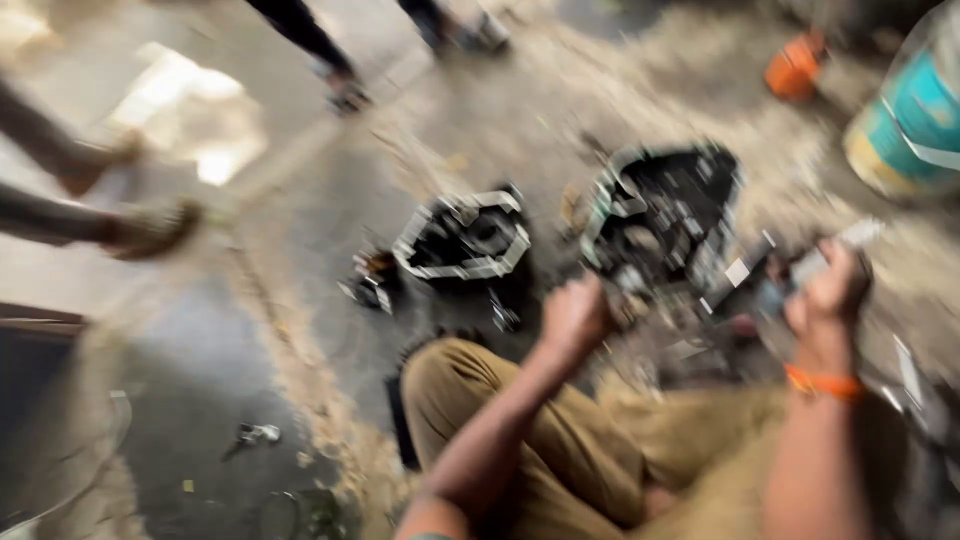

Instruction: The person sits on the workshop floor working on a motorcycle engine crankcase. They hold the crankcase halves together, thread long metal rods through the case, and use a flat file to work the mating surface and edges of the casing, repositioning the case between passes.

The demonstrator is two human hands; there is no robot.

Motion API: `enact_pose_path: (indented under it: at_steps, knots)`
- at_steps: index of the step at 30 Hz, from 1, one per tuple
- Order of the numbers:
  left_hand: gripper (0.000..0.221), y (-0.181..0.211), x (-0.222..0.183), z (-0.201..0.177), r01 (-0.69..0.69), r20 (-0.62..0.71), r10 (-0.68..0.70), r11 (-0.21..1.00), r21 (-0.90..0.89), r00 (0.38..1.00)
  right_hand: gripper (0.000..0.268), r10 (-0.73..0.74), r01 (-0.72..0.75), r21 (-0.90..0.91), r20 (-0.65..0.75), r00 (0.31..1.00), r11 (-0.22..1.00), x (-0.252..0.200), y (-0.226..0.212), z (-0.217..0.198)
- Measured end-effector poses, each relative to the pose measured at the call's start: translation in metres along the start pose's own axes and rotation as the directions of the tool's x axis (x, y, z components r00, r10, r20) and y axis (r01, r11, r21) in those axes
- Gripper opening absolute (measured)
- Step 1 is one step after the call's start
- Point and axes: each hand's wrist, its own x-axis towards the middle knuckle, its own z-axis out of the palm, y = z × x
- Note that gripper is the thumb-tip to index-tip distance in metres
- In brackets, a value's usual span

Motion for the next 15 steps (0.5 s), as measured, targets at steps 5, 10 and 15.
enact_pose_path:
  at_steps: [5,10,15]
  knots:
    - [0.055,0.044,-0.009,-0.073,-0.01,0.003,0.01,0.999,0.044,1.0,0.026,-0.01,0.015,0.142,-0.035,0.999,0.99,-0.05,-0.058,0.06]
    - [0.052,0.038,-0.011,-0.08,-0.071,-0.095,0.067,0.997,-0.041,0.993,0.026,0.273,-0.245,0.239,-0.092,0.958,0.94,-0.001,-0.009,-0.012]
    - [0.04,0.034,-0.011,-0.082,-0.07,-0.087,0.056,0.984,-0.163,0.995,0.03,0.358,-0.346,0.218,-0.018,0.933,0.912,-0.053,-0.039,0.042]
